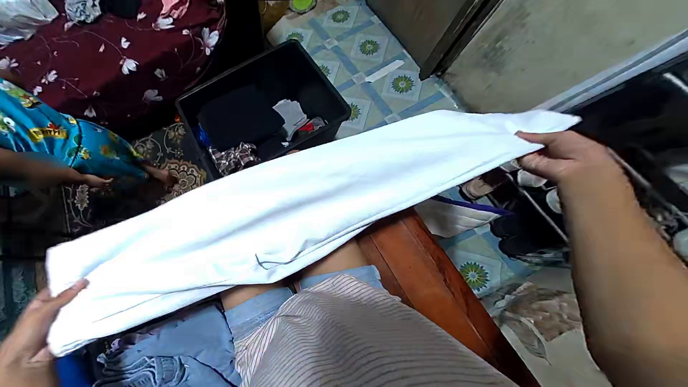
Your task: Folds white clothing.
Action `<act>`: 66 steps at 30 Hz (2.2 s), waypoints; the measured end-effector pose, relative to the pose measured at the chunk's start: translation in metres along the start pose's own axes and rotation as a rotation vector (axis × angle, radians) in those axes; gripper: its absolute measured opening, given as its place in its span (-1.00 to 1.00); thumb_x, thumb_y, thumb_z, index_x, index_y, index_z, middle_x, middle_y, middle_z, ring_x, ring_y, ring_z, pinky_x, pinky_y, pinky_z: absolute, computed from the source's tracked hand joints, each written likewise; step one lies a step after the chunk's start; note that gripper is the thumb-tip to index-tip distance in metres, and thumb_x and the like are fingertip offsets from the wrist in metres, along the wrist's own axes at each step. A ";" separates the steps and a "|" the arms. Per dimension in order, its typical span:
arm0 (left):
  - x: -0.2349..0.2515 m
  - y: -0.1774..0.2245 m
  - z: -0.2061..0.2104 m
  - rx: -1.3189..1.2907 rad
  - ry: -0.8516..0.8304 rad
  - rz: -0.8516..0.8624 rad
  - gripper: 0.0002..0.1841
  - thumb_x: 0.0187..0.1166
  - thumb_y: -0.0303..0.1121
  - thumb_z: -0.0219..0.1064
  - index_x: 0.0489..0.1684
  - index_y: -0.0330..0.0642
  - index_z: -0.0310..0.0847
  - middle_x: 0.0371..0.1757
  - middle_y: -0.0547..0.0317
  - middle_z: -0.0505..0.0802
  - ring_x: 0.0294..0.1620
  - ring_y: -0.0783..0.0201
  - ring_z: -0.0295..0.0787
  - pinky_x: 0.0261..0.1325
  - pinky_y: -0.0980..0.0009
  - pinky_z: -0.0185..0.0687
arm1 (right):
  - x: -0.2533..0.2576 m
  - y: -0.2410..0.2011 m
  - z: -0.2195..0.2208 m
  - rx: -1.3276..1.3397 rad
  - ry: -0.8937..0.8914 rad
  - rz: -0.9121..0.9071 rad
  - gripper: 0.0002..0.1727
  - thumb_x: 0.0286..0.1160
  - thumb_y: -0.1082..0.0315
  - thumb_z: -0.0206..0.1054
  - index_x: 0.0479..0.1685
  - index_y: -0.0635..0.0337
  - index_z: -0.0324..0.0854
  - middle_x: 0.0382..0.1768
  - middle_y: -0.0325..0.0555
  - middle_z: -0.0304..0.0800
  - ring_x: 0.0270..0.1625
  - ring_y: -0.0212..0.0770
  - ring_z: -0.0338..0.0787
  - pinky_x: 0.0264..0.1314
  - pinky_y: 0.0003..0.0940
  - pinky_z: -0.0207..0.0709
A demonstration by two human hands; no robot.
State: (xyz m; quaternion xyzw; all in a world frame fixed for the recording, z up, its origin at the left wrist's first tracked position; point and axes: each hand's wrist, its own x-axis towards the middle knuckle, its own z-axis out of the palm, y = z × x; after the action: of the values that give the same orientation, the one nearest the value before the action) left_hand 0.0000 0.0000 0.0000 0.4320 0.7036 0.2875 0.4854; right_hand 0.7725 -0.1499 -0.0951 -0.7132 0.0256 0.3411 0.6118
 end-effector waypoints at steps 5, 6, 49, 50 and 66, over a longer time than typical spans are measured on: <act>0.055 -0.098 0.019 -0.035 -0.153 -0.230 -0.66 0.80 -0.31 0.13 0.47 -0.13 0.42 -0.12 0.12 0.89 -0.23 0.34 0.90 -0.23 0.34 0.87 | 0.026 0.099 0.002 -0.749 0.006 -0.202 -0.18 0.55 0.22 0.43 0.66 0.56 0.16 0.52 0.59 0.39 0.54 0.40 0.49 0.57 0.31 0.35; 0.059 -0.103 0.022 -0.050 -0.152 -0.226 -0.67 0.81 -0.31 0.12 0.47 -0.13 0.41 -0.11 0.13 0.89 -0.22 0.35 0.91 -0.22 0.36 0.88 | 0.006 0.103 0.022 -0.808 -0.105 -0.336 -0.25 0.61 0.25 0.38 0.62 0.59 0.18 0.44 0.64 0.44 0.46 0.47 0.54 0.50 0.33 0.40; -0.086 -0.109 0.227 0.674 -0.207 0.932 -0.64 0.61 -0.06 0.36 0.10 -0.12 0.79 -0.04 0.08 0.83 0.01 0.04 0.75 0.12 -0.06 0.57 | -0.185 0.192 0.106 -0.191 -0.360 0.204 -0.73 0.73 0.06 0.25 -0.17 0.05 0.67 -0.42 -0.35 0.70 -0.54 -0.50 0.56 -0.55 -0.61 0.39; -0.086 -0.111 0.231 0.649 -0.155 0.901 -0.70 0.62 -0.10 0.35 0.00 -0.13 0.79 -0.14 0.11 0.82 -0.09 0.08 0.74 0.04 -0.02 0.58 | -0.183 0.190 0.106 -0.157 -0.362 0.197 -0.76 0.73 0.11 0.25 -0.20 0.05 0.65 -0.44 -0.35 0.67 -0.56 -0.51 0.54 -0.56 -0.64 0.38; -0.098 -0.075 0.231 0.424 0.037 1.004 -0.91 0.39 -0.48 0.29 -0.31 -0.30 0.66 -0.44 0.15 0.67 -0.48 0.40 0.58 -0.42 0.53 0.54 | -0.235 0.188 0.110 -0.332 -1.139 -0.072 -0.74 0.63 0.32 0.27 0.17 0.22 0.63 -0.26 -0.21 0.84 -0.49 -0.47 0.67 -0.49 -0.59 0.56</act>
State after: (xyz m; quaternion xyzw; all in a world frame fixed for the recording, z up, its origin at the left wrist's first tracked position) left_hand 0.2061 -0.1250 -0.1033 0.7980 0.4620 0.3434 0.1783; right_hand 0.4575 -0.1886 -0.1365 -0.5042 -0.3845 0.6488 0.4206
